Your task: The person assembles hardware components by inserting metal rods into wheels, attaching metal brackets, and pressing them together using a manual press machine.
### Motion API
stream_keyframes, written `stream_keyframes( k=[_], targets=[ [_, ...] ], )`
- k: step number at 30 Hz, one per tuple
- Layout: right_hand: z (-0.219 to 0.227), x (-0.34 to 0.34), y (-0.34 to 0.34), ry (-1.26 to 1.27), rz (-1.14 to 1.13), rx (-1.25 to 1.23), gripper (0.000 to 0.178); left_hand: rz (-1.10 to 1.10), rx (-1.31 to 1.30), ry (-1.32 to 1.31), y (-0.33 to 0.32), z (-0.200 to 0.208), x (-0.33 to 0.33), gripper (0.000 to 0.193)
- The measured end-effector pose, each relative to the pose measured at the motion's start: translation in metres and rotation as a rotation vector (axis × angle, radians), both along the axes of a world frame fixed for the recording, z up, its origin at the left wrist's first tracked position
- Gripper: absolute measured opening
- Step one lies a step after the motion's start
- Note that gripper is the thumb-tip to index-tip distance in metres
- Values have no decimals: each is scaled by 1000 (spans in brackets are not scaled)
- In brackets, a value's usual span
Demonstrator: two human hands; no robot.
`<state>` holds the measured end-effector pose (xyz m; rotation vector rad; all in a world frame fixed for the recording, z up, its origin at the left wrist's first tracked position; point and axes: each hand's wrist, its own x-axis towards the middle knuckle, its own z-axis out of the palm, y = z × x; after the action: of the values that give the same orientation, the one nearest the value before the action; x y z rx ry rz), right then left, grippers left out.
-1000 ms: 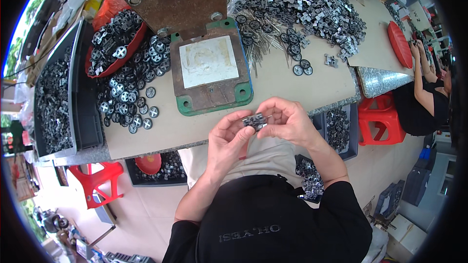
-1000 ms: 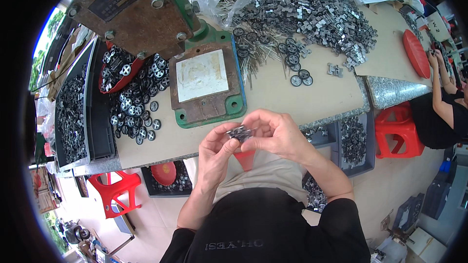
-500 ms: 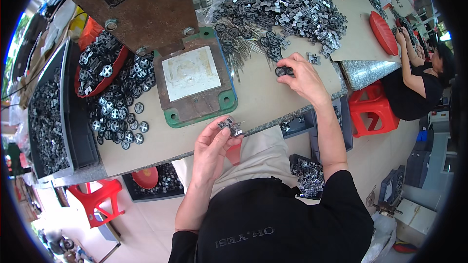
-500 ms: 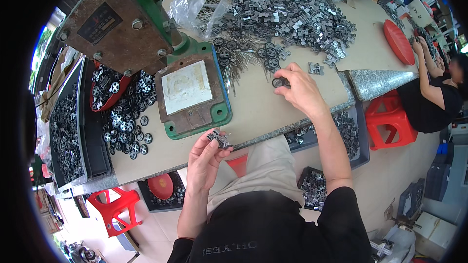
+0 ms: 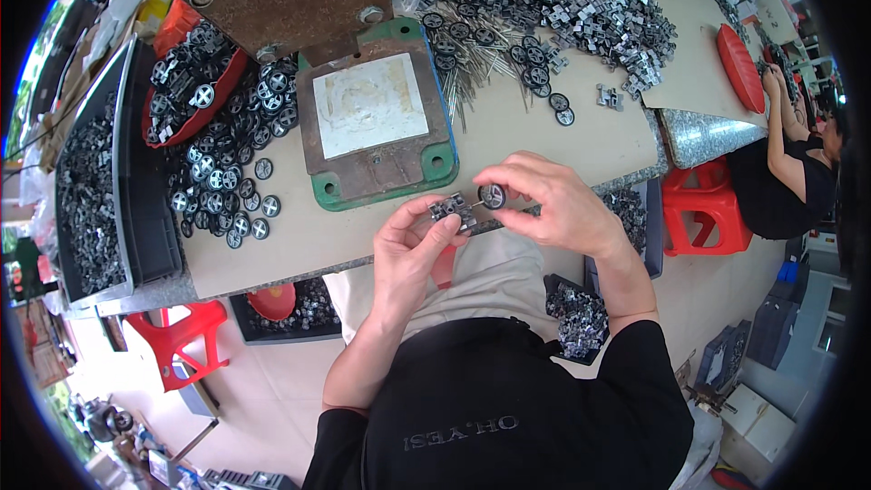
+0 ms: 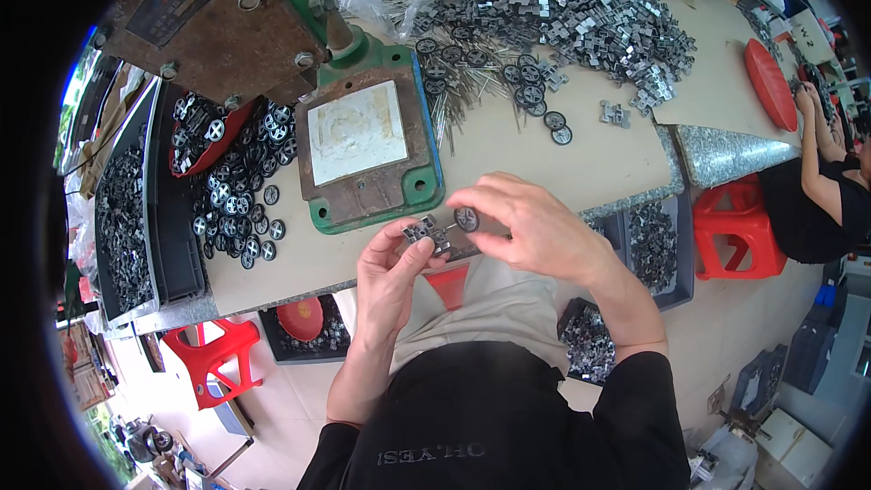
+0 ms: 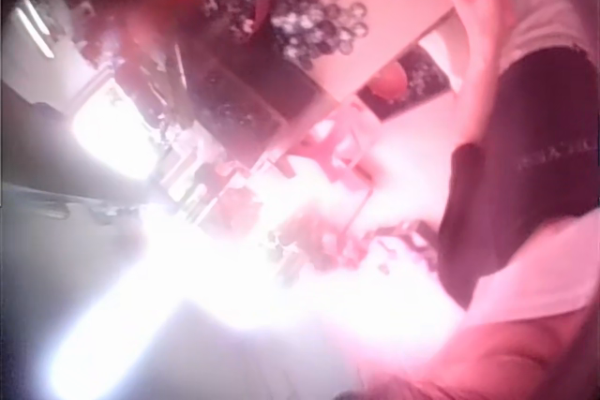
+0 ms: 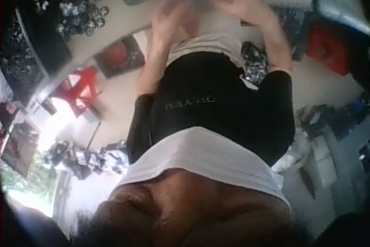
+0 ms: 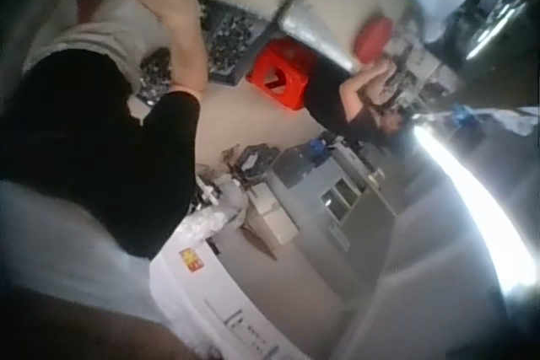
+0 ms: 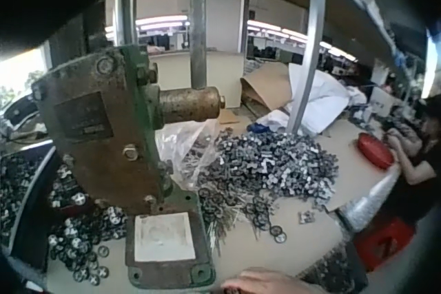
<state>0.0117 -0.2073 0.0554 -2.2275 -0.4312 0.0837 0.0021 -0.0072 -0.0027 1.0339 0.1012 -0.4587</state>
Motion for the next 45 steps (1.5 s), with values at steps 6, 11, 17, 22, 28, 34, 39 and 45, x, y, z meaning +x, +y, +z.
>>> stream_keyframes(
  k=[6, 11, 17, 22, 28, 34, 39, 45],
  targets=[
    [-3, 1, 5, 88, 57, 88, 38, 20, 21, -79, 1, -2, -3, 25],
    [-26, 2, 3, 210, 43, 460, 34, 29, -11, -32, 1, 2, -1, 23],
    [-38, 0, 2, 267, -6, 616, 37, 54, -12, -17, 4, 2, -1, 23],
    [-33, 2, 0, 236, 53, 528, 39, 31, 23, -29, 2, 3, -1, 22],
    [-30, 2, 1, 237, 96, 490, 43, 38, 38, -70, 2, 3, -2, 23],
    [-25, 4, -4, 202, 104, 423, 42, 45, 50, -94, 2, 7, -2, 22],
    [-22, 4, -2, 241, 118, 402, 42, 6, 36, -105, 4, 6, -2, 24],
    [-25, 3, -3, 214, 123, 344, 38, 45, 135, -170, 1, 4, -5, 23]
  ],
)
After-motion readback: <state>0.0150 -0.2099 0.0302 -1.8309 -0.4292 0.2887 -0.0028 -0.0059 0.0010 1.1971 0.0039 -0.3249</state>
